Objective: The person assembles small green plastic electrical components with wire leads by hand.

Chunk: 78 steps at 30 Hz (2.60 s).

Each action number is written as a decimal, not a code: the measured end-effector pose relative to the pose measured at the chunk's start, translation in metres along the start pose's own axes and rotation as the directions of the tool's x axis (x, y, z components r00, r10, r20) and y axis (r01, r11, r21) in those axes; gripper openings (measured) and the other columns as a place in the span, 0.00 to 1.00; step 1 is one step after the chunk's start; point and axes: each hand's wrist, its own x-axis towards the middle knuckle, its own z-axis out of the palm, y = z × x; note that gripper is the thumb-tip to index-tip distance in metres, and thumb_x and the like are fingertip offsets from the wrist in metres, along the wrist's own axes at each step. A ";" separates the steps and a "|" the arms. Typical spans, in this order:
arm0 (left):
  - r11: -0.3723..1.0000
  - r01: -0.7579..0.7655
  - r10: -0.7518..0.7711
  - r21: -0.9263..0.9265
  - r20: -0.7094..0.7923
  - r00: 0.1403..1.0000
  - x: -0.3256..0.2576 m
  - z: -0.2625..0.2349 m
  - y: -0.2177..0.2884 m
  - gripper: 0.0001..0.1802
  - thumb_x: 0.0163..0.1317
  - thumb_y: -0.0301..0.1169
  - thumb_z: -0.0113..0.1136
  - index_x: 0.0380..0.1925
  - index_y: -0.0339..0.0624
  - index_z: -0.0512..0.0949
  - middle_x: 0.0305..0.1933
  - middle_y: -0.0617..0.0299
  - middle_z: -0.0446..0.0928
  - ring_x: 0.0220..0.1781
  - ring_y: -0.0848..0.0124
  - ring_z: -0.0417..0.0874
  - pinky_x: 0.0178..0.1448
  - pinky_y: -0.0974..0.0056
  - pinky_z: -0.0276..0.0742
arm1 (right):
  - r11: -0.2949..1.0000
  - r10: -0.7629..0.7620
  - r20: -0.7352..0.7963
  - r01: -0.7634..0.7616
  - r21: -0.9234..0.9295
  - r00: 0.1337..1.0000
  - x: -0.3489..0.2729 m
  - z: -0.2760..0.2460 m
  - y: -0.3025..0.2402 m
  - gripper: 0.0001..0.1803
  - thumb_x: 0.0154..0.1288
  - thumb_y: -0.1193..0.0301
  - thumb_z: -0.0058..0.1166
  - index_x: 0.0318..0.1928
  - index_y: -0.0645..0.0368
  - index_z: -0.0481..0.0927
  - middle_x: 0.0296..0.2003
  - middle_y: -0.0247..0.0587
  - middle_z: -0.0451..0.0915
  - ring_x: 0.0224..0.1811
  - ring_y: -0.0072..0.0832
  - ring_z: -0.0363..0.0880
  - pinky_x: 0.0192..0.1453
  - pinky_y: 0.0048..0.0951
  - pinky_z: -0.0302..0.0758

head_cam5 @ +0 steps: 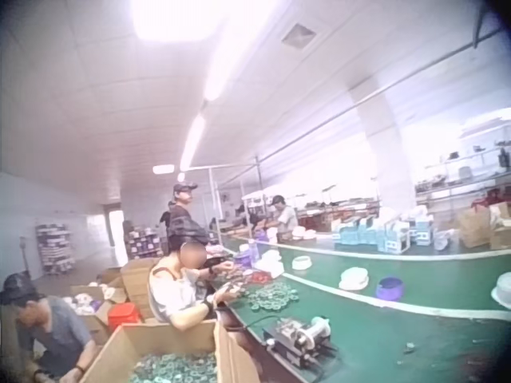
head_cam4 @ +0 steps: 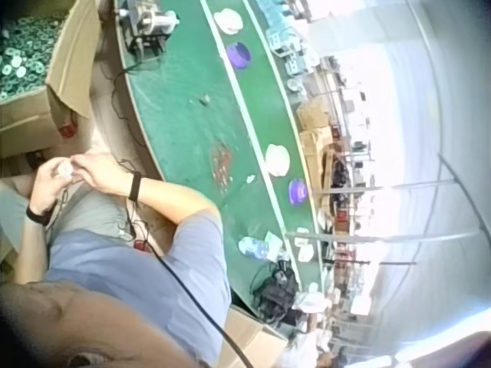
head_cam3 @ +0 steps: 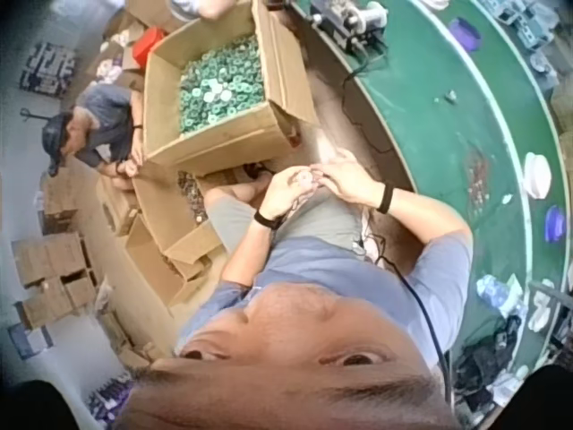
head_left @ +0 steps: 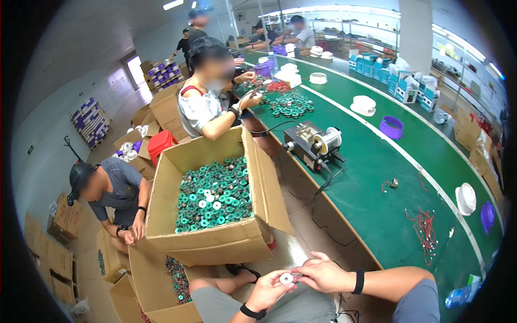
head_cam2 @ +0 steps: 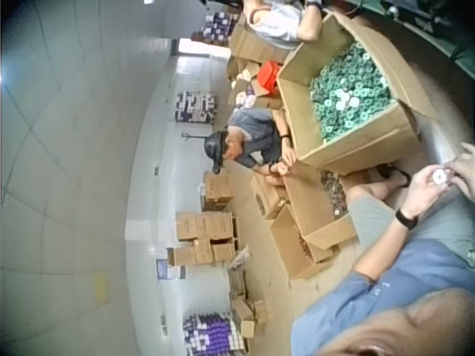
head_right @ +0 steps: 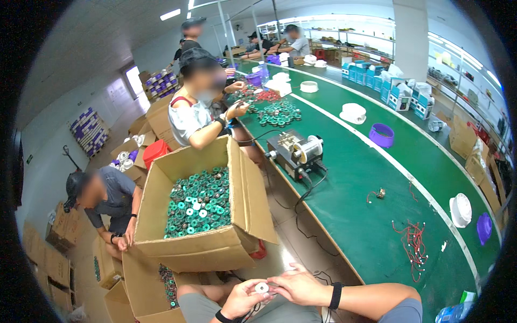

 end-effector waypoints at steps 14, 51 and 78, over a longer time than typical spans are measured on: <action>0.889 -0.162 0.271 0.427 -0.207 0.940 0.038 0.000 -0.042 0.22 0.55 0.21 0.74 0.51 0.29 0.83 0.41 0.62 0.85 0.42 0.77 0.84 0.50 0.68 0.83 | 0.985 -0.160 -0.087 0.165 0.055 0.983 0.000 0.040 0.064 0.04 0.59 0.71 0.59 0.36 0.53 0.81 0.30 0.38 0.80 0.38 0.42 0.79 0.48 0.42 0.73; 0.956 -0.180 0.231 0.232 -0.215 0.949 0.099 0.055 -0.038 0.20 0.59 0.17 0.65 0.53 0.31 0.80 0.46 0.57 0.85 0.45 0.69 0.85 0.49 0.65 0.82 | 0.976 -0.180 -0.191 0.200 0.088 0.965 -0.022 -0.017 0.117 0.06 0.63 0.69 0.58 0.32 0.56 0.78 0.24 0.42 0.78 0.34 0.43 0.80 0.47 0.43 0.75; 0.831 -0.187 0.312 0.523 -0.160 0.937 0.074 0.073 -0.017 0.16 0.64 0.20 0.60 0.51 0.30 0.82 0.47 0.54 0.86 0.51 0.66 0.85 0.59 0.62 0.78 | 0.983 -0.148 -0.022 0.145 -0.109 0.989 -0.015 -0.029 0.111 0.05 0.57 0.73 0.57 0.32 0.57 0.75 0.20 0.42 0.76 0.30 0.43 0.79 0.44 0.41 0.74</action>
